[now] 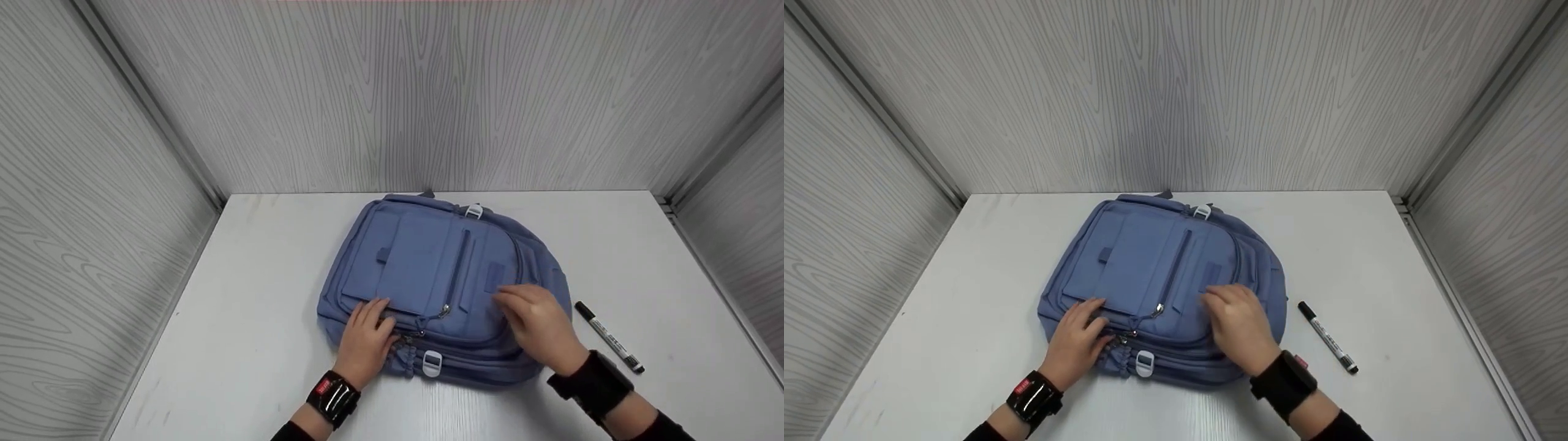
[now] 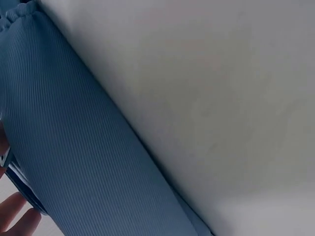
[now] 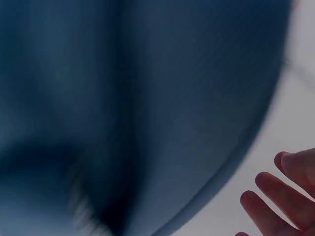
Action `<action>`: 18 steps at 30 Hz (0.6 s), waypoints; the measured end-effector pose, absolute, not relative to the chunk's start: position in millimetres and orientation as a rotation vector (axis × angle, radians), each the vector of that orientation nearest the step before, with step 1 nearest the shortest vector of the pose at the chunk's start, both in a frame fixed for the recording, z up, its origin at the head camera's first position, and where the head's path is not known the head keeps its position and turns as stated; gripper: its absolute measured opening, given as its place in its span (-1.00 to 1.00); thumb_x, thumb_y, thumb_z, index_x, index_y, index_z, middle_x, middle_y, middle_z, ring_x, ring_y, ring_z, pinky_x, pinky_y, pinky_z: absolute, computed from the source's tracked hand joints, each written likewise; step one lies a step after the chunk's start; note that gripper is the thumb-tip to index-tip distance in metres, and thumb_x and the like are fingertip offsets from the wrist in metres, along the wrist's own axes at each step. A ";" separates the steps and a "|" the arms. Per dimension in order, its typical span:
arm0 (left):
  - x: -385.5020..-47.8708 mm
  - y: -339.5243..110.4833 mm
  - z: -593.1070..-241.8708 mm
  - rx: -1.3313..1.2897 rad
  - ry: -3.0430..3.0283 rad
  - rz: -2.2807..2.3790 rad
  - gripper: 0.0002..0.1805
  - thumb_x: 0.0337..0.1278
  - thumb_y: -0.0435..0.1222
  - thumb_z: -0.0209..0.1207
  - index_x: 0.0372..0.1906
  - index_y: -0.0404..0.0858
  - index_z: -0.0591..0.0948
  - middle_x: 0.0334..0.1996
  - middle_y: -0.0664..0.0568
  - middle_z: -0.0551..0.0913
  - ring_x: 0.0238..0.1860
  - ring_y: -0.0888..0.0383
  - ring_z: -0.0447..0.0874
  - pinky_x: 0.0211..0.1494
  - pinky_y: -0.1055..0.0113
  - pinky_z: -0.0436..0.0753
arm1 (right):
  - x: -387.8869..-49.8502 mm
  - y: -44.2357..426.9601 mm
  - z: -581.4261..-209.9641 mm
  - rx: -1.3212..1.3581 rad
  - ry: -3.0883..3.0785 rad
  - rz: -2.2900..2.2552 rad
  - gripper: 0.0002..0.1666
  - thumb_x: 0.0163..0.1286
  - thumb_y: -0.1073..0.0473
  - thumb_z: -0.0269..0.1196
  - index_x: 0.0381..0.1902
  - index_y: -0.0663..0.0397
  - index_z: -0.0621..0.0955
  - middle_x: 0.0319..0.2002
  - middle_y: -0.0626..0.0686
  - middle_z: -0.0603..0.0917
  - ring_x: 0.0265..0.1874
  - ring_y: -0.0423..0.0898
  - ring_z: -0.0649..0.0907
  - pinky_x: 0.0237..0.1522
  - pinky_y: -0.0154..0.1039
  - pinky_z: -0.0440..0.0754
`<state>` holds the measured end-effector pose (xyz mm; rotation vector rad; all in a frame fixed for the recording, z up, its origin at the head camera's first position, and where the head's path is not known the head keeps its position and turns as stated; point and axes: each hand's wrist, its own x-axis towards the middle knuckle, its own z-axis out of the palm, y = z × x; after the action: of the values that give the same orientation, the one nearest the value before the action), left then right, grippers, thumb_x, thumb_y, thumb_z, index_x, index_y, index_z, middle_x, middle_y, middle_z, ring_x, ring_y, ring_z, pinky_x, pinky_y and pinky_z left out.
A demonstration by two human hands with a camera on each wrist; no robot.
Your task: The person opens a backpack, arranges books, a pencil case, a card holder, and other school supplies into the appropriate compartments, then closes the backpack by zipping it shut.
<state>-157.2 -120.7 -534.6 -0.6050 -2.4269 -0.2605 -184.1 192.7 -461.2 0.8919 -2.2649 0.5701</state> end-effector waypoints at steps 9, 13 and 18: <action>-133.4 -106.6 -531.2 -0.457 -2.380 -0.471 -0.61 -0.36 -0.34 0.55 -0.51 -0.20 0.50 -0.12 -0.08 0.58 -0.02 -0.03 0.57 0.02 0.07 0.60 | -126.3 133.2 -482.3 0.922 -2.403 0.734 -0.59 -0.01 0.39 0.48 -0.14 0.07 0.72 -0.28 -0.06 0.74 -0.28 -0.17 0.67 -0.20 -0.21 0.65; -116.6 -92.1 -520.7 -0.387 -2.489 -0.738 -0.70 -0.20 -0.37 0.49 -0.49 -0.15 0.53 -0.20 0.01 0.54 -0.11 0.07 0.51 -0.04 0.13 0.52 | -115.5 116.7 -490.0 0.913 -2.596 0.808 -0.52 0.13 0.36 0.42 0.05 0.07 0.65 -0.26 -0.03 0.70 -0.30 -0.17 0.65 -0.24 -0.23 0.64; -102.6 -79.9 -513.1 -0.343 -2.605 -1.062 -0.81 0.01 -0.39 0.40 -0.45 -0.14 0.58 -0.23 0.06 0.50 -0.16 0.13 0.43 -0.05 0.21 0.44 | -120.8 103.3 -496.0 0.977 -2.817 1.128 -0.42 0.33 0.40 0.23 0.32 0.17 0.46 -0.15 0.12 0.71 -0.30 -0.10 0.68 -0.29 -0.26 0.61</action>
<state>-102.6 -79.9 -513.1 -0.3425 -2.6050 -1.0618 -120.8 103.3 -496.0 0.9767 -2.8169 1.1276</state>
